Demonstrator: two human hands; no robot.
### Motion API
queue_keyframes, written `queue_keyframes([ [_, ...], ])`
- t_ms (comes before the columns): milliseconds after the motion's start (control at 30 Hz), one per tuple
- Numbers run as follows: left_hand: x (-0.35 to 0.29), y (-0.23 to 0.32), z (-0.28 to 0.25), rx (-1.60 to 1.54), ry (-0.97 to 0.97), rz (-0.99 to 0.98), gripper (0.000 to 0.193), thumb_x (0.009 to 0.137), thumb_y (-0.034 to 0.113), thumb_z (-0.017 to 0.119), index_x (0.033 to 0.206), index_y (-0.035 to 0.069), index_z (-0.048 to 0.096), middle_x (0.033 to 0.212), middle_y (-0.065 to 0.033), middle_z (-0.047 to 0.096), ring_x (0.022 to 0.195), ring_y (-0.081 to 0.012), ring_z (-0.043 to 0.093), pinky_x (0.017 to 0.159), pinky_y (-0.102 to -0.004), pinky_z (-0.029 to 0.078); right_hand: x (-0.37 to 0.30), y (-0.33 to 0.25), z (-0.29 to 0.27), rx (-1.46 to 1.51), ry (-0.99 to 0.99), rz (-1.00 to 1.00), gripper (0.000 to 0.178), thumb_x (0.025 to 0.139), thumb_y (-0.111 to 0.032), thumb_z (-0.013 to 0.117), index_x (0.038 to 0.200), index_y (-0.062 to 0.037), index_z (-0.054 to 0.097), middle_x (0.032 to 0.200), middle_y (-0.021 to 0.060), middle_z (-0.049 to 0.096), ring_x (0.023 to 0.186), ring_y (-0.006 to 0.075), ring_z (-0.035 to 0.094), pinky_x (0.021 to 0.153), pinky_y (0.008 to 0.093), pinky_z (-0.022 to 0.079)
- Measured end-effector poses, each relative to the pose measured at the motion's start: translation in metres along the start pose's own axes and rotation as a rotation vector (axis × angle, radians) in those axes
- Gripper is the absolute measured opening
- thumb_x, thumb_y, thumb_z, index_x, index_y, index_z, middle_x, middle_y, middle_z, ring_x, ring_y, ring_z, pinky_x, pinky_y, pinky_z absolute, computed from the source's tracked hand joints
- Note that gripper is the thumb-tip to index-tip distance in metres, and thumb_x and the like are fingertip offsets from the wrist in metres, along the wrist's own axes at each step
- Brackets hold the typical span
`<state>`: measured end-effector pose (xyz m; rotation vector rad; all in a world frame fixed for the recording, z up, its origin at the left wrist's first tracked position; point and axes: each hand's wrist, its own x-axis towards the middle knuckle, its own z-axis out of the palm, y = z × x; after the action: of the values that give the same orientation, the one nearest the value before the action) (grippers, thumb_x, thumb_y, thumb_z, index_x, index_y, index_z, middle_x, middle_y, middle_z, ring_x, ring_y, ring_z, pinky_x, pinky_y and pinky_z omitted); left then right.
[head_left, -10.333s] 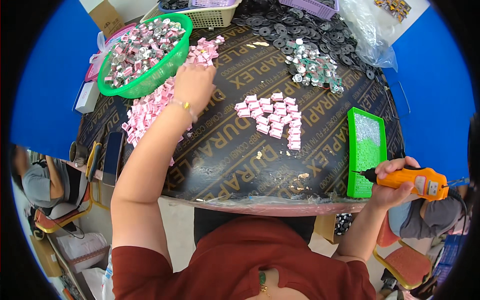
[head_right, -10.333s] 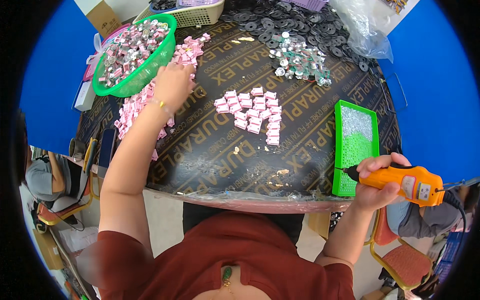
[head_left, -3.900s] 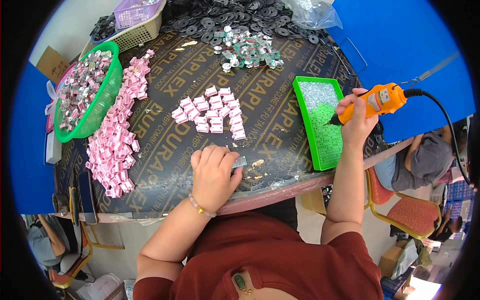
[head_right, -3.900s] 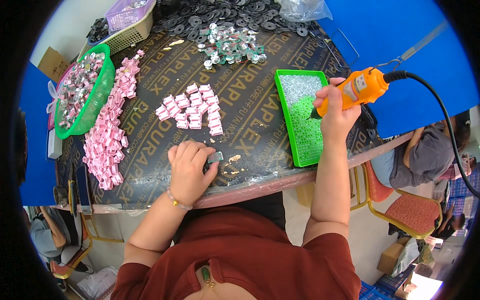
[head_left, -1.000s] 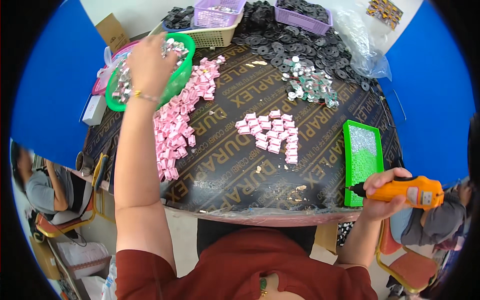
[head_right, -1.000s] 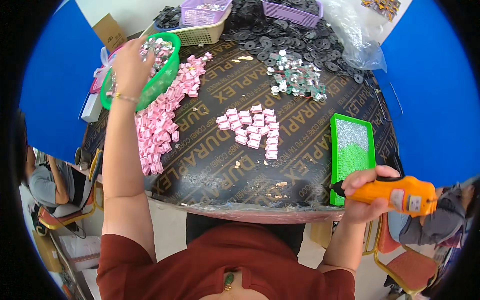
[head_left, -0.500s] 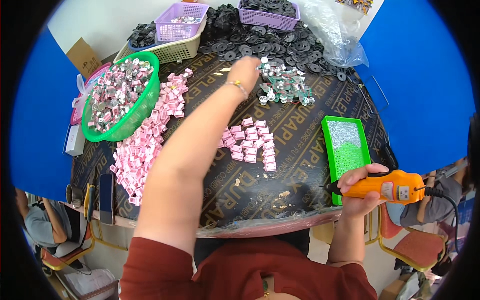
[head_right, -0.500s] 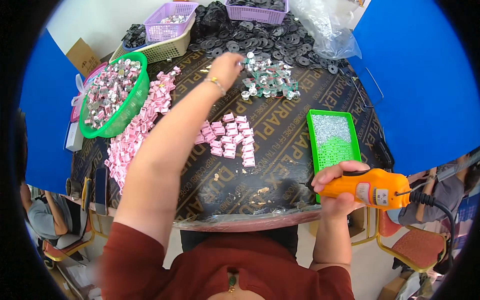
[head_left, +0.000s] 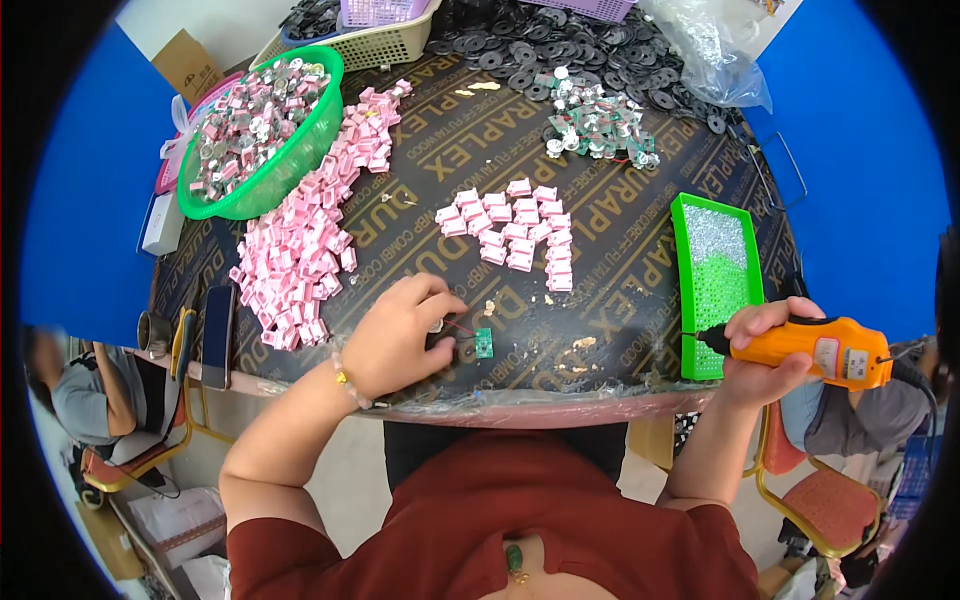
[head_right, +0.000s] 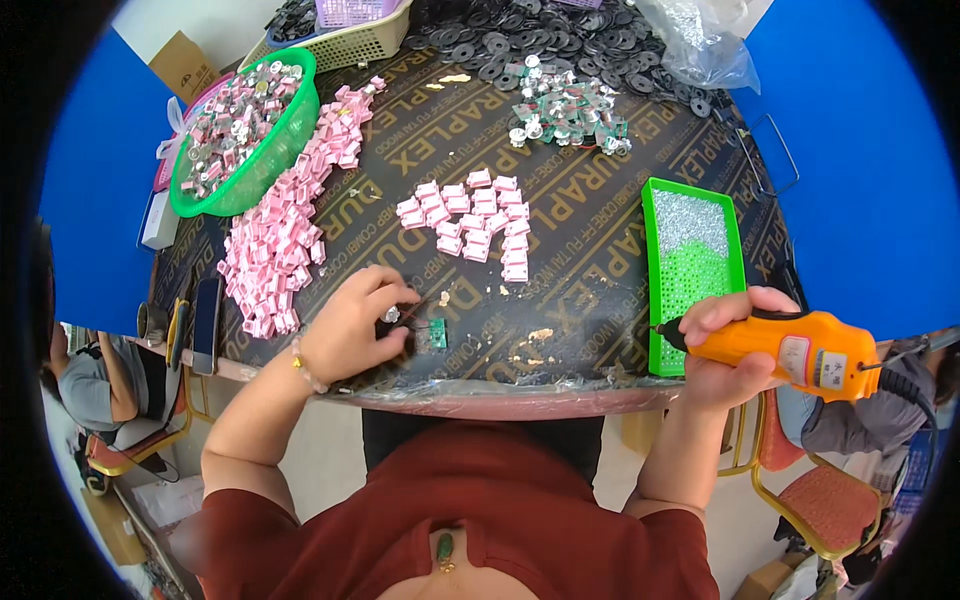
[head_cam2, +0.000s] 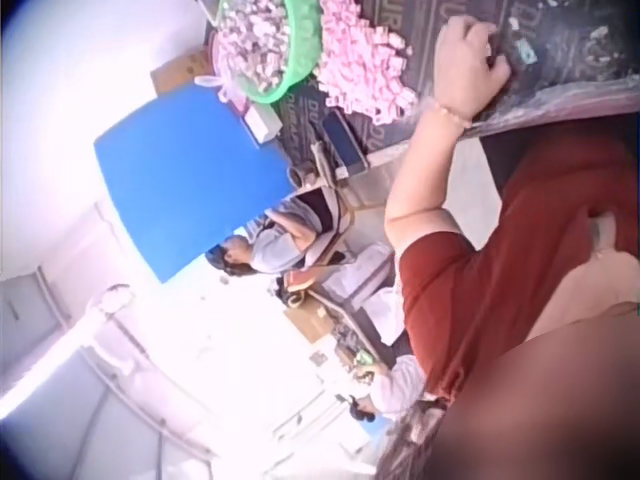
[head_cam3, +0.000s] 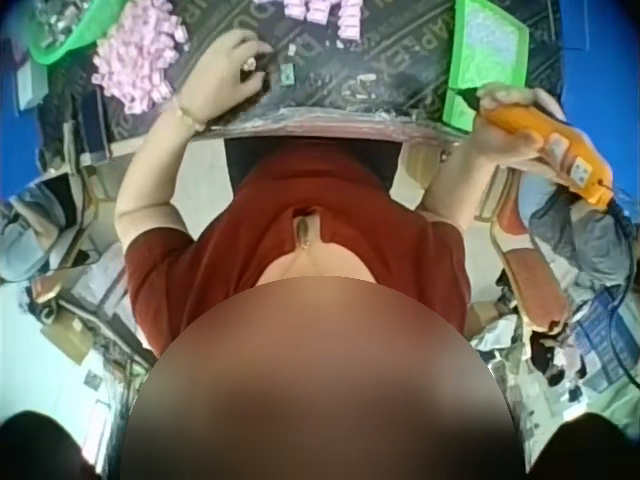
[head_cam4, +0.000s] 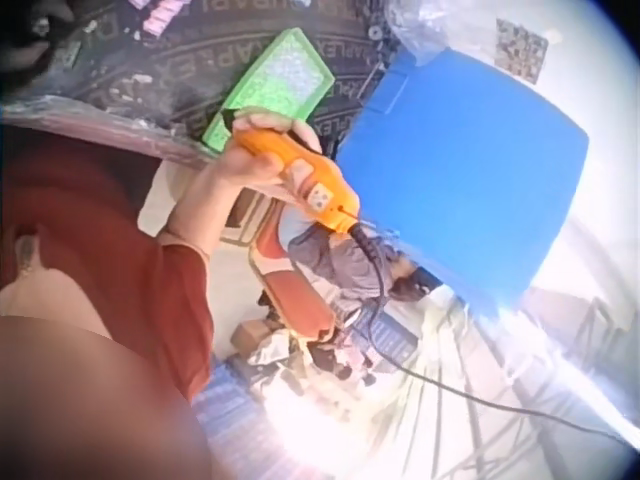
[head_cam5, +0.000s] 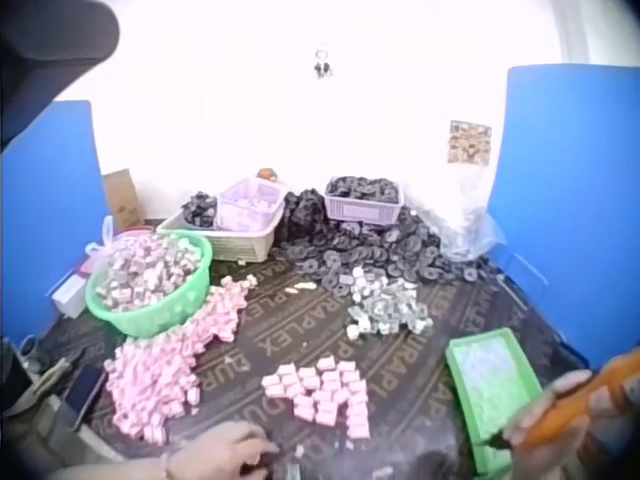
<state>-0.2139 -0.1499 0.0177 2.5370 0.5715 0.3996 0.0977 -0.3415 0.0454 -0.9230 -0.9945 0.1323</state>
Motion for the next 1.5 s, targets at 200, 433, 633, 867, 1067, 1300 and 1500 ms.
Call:
queue_keyframes([
  [200,0.011,0.007,0.012,0.145,-0.074,0.398,0.036,0.067,0.005,0.067,0.103,0.009,0.062,0.106,-0.0082,0.059,0.101,-0.0275,0.056,0.088,-0.0366,0.043,-0.001,-0.007,0.005,-0.005,0.003,-0.015,0.060,0.084,-0.052,0.061,0.112,-0.0014,0.046,0.071,0.0107,0.057,0.053,0.0150,0.054,0.047,0.0275,0.047],
  [433,0.016,0.026,0.029,-0.235,-0.090,0.073,0.013,0.075,0.007,0.067,0.081,0.004,0.055,0.078,-0.0065,0.058,0.072,-0.0250,0.059,0.068,-0.0364,0.048,0.006,-0.008,-0.033,-0.049,0.099,0.005,0.055,0.086,-0.044,0.062,0.112,0.0009,0.046,0.073,0.0121,0.056,0.055,0.0172,0.053,0.051,0.0292,0.046],
  [633,0.051,0.046,0.045,-0.353,-0.041,-0.067,0.021,0.072,0.002,0.073,0.080,0.002,0.053,0.080,-0.0056,0.056,0.065,-0.0155,0.054,0.060,-0.0282,0.045,0.015,0.004,-0.049,-0.133,0.163,0.023,0.045,0.086,-0.033,0.065,0.109,0.0019,0.047,0.073,0.0104,0.058,0.056,0.0154,0.054,0.054,0.0262,0.046],
  [867,0.086,0.041,0.079,0.097,0.203,0.191,0.018,0.071,0.005,0.069,0.079,0.006,0.053,0.082,-0.0088,0.056,0.080,-0.0289,0.057,0.072,-0.0392,0.045,0.015,0.017,-0.057,-0.184,0.162,0.072,0.036,0.088,-0.023,0.064,0.108,0.0026,0.049,0.073,0.0076,0.059,0.057,0.0134,0.056,0.056,0.0244,0.046],
  [1067,0.092,0.038,0.087,0.163,0.260,0.254,0.018,0.070,0.004,0.069,0.080,0.006,0.054,0.083,-0.0088,0.056,0.081,-0.0285,0.057,0.072,-0.0388,0.046,0.012,0.019,-0.062,-0.184,0.159,0.085,0.036,0.088,-0.024,0.064,0.108,0.0022,0.050,0.073,0.0075,0.060,0.057,0.0132,0.056,0.056,0.0242,0.046],
  [1300,0.091,0.035,0.090,0.164,0.288,0.266,0.018,0.070,0.003,0.068,0.080,0.006,0.054,0.083,-0.0088,0.057,0.081,-0.0280,0.056,0.072,-0.0384,0.045,0.013,0.021,-0.062,-0.167,0.163,0.078,0.036,0.088,-0.025,0.065,0.108,0.0016,0.050,0.073,0.0079,0.060,0.057,0.0136,0.056,0.055,0.0247,0.046],
  [1500,0.070,0.047,0.075,0.076,0.088,0.162,0.025,0.069,0.003,0.070,0.087,0.007,0.054,0.081,-0.0096,0.059,0.079,-0.0306,0.058,0.071,-0.0399,0.046,0.010,0.002,-0.056,-0.136,0.193,-0.021,0.048,0.084,-0.034,0.067,0.109,0.0020,0.047,0.073,0.0109,0.058,0.056,0.0156,0.054,0.053,0.0261,0.045],
])
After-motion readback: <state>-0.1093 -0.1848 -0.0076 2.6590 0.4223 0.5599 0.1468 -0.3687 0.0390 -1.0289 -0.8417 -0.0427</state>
